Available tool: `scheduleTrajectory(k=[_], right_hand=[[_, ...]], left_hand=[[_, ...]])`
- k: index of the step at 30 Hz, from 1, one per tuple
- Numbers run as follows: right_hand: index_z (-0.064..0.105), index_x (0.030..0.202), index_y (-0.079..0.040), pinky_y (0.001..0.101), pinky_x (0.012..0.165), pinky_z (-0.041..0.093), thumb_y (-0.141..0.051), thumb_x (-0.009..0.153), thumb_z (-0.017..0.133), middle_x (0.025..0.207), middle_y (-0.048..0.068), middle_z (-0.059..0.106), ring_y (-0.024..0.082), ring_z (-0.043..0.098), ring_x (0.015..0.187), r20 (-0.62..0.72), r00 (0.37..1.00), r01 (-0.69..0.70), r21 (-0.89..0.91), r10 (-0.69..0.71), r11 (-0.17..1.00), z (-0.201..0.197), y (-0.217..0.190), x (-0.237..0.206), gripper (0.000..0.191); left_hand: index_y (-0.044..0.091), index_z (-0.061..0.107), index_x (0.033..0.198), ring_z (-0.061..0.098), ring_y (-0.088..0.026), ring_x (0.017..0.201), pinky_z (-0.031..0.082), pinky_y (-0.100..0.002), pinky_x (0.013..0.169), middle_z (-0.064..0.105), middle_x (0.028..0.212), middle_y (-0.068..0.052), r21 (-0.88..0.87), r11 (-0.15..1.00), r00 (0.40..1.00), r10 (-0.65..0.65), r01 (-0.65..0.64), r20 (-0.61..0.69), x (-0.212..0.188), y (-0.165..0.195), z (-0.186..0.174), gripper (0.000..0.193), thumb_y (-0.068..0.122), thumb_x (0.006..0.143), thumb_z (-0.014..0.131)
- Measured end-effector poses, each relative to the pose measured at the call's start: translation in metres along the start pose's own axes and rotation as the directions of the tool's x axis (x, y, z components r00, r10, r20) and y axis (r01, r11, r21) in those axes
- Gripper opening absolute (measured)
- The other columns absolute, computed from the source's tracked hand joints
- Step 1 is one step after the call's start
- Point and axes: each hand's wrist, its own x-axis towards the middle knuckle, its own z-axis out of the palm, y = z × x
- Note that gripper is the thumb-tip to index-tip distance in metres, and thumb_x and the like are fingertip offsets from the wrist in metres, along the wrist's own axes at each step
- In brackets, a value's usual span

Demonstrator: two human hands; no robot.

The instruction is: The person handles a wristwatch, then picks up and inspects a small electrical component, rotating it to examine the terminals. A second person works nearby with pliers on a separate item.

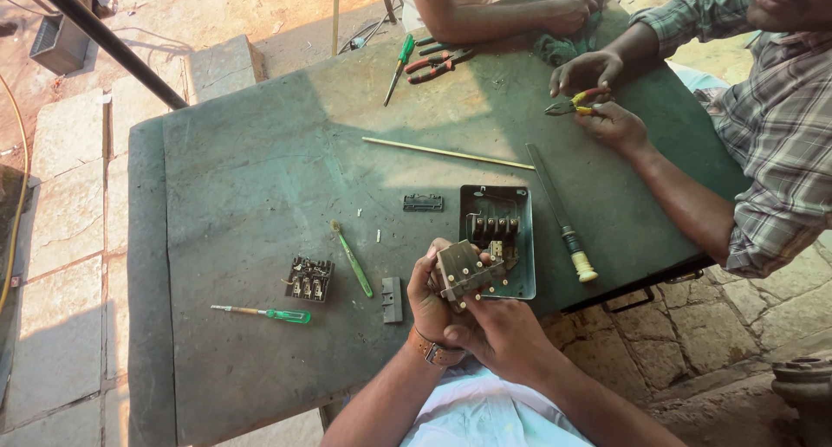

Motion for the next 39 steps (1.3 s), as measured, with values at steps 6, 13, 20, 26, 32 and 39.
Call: scheduleTrajectory(k=[6,13,20,26,32,39], right_hand=[[0.058,0.126,-0.003,0.0474,0.066,0.053,-0.05,0.098,0.062,0.091,0.016,0.072,0.039,0.072,0.084,-0.057,0.998,0.029,0.047,-0.026,0.998,-0.003,-0.003,-0.006,0.055],[0.056,0.132,-0.003,0.0465,0.065,0.054,-0.053,0.096,0.061,0.084,0.015,0.072,0.036,0.072,0.077,-0.02,0.999,-0.047,0.033,0.048,0.998,-0.001,0.002,-0.009,0.062],[0.056,0.137,-0.004,0.0437,0.065,0.055,-0.055,0.1,0.059,0.083,0.014,0.071,0.034,0.073,0.076,-0.076,0.997,-0.012,0.046,0.016,0.999,-0.003,-0.001,-0.011,0.063],[0.051,0.146,-0.005,0.0436,0.056,0.055,-0.061,0.096,0.052,0.067,0.012,0.068,0.031,0.072,0.06,0.006,0.997,-0.073,0.076,0.072,0.994,-0.002,-0.002,-0.013,0.075],[0.051,0.146,-0.005,0.0469,0.055,0.054,-0.066,0.097,0.048,0.065,0.015,0.066,0.035,0.07,0.06,0.01,0.998,-0.054,-0.004,0.054,0.999,0.004,0.0,-0.014,0.078],[0.053,0.141,-0.004,0.045,0.059,0.057,-0.066,0.101,0.047,0.07,0.013,0.067,0.031,0.072,0.064,-0.035,0.999,-0.028,-0.004,0.028,1.0,0.009,0.0,-0.013,0.074]], left_hand=[[0.011,0.054,0.094,0.07,-0.027,0.1,0.059,-0.038,0.078,0.068,0.105,-0.013,-0.015,1.0,0.997,-0.022,0.021,-0.071,-0.004,-0.004,0.002,0.027,0.038,0.101,0.052],[0.01,0.057,0.098,0.069,-0.026,0.098,0.06,-0.042,0.08,0.068,0.107,-0.014,-0.021,0.999,0.998,-0.041,0.041,-0.041,-0.001,-0.007,0.005,0.029,0.037,0.101,0.049],[0.008,0.056,0.1,0.069,-0.027,0.099,0.061,-0.045,0.082,0.067,0.107,-0.015,-0.014,0.999,0.999,-0.051,0.05,-0.02,0.001,-0.004,0.005,0.027,0.034,0.104,0.051],[0.009,0.057,0.099,0.069,-0.028,0.097,0.061,-0.044,0.078,0.068,0.105,-0.015,0.029,0.999,0.996,-0.013,0.016,-0.087,0.003,-0.002,0.003,0.028,0.037,0.098,0.051],[0.01,0.056,0.101,0.069,-0.028,0.099,0.062,-0.044,0.081,0.067,0.106,-0.014,-0.015,1.0,0.987,-0.026,0.024,-0.157,0.004,-0.001,-0.006,0.028,0.037,0.098,0.05],[0.009,0.058,0.108,0.069,-0.028,0.097,0.062,-0.044,0.074,0.069,0.105,-0.014,0.059,0.998,0.99,-0.022,0.031,-0.139,0.003,0.003,-0.008,0.032,0.037,0.097,0.052]])
